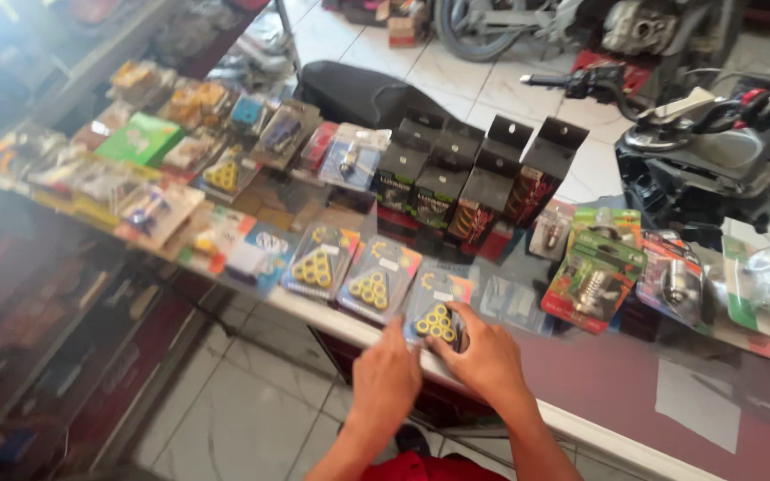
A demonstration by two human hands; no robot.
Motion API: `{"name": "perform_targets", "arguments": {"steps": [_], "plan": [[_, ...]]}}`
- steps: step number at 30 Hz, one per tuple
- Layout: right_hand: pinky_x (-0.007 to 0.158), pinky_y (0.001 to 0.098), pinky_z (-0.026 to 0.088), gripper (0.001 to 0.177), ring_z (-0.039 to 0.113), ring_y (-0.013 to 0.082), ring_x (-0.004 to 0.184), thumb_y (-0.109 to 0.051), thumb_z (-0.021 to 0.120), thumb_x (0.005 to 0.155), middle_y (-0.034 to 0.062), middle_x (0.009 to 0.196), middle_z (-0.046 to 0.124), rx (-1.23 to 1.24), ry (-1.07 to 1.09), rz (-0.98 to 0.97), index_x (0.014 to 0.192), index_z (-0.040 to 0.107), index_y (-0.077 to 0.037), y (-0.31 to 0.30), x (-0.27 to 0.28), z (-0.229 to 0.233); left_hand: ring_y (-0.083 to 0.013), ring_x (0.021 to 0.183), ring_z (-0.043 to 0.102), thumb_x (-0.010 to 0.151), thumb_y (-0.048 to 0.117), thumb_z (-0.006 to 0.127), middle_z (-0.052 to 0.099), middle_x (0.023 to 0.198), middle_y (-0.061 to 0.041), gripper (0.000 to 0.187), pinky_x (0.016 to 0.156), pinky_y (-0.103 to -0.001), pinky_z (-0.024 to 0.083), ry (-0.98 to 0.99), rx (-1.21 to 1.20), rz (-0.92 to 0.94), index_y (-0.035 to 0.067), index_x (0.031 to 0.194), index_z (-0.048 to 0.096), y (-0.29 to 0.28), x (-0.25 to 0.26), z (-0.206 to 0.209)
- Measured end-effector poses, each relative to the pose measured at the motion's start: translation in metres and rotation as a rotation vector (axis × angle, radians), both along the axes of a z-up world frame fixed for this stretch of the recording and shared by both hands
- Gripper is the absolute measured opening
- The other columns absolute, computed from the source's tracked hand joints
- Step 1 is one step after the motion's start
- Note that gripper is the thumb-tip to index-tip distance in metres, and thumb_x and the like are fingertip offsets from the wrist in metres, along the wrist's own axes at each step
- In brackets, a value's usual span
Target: The person picks up several packaged motorcycle parts from a shelf and a counter, including a small green package, a blue KNZ package, and a yellow fidget spinner toy, and places them on a glass display counter.
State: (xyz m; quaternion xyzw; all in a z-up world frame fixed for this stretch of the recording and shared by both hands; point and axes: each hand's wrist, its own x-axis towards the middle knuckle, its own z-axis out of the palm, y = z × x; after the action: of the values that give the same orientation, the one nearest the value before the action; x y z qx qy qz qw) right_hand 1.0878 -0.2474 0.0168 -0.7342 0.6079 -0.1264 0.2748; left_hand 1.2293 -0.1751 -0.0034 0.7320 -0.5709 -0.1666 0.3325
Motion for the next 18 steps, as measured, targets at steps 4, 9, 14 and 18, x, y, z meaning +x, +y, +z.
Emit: {"name": "perform_targets", "arguments": {"steps": [4, 9, 14, 18], "plan": [[0.068, 0.0478, 0.054, 0.064, 0.072, 0.0335, 0.073, -0.051, 0.081, 0.071, 0.0118, 0.068, 0.071, 0.011, 0.041, -0.051, 0.127, 0.065, -0.026, 0.000, 0.010, 0.000, -0.0404, 0.083, 0.071, 0.092, 0.028, 0.069, 0.071, 0.103, -0.020, 0.043, 0.067, -0.049, 0.055, 0.018, -0.066, -0.130, 0.001, 0.124, 0.060, 0.008, 0.012, 0.004], [0.069, 0.0487, 0.053, 0.071, 0.070, 0.0355, 0.071, -0.050, 0.082, 0.071, 0.0132, 0.069, 0.070, -0.048, 0.048, -0.087, 0.135, 0.061, -0.029, 0.000, 0.018, 0.001, -0.0327, 0.094, 0.072, 0.091, 0.029, 0.072, 0.073, 0.103, -0.012, 0.034, 0.072, -0.046, 0.055, -0.066, -0.186, -0.176, 0.008, 0.118, 0.065, -0.022, 0.056, 0.024], [0.070, 0.0486, 0.053, 0.072, 0.070, 0.0339, 0.070, -0.048, 0.080, 0.073, 0.0114, 0.067, 0.071, 0.035, 0.095, -0.078, 0.140, 0.059, -0.034, -0.001, 0.025, 0.013, -0.0336, 0.110, 0.061, 0.075, 0.025, 0.075, 0.065, 0.112, -0.014, 0.059, 0.093, -0.051, 0.047, -0.337, -0.498, -0.387, 0.003, 0.128, 0.059, -0.101, 0.082, 0.034], [0.072, 0.0469, 0.054, 0.072, 0.071, 0.0320, 0.072, -0.050, 0.081, 0.069, 0.0110, 0.068, 0.071, 0.015, 0.041, -0.050, 0.137, 0.062, -0.035, 0.004, 0.021, 0.015, -0.0310, 0.104, 0.063, 0.075, 0.022, 0.072, 0.065, 0.104, -0.011, 0.046, 0.096, -0.056, 0.043, -0.486, -0.368, -0.498, 0.005, 0.118, 0.064, -0.132, 0.080, 0.006]]}}
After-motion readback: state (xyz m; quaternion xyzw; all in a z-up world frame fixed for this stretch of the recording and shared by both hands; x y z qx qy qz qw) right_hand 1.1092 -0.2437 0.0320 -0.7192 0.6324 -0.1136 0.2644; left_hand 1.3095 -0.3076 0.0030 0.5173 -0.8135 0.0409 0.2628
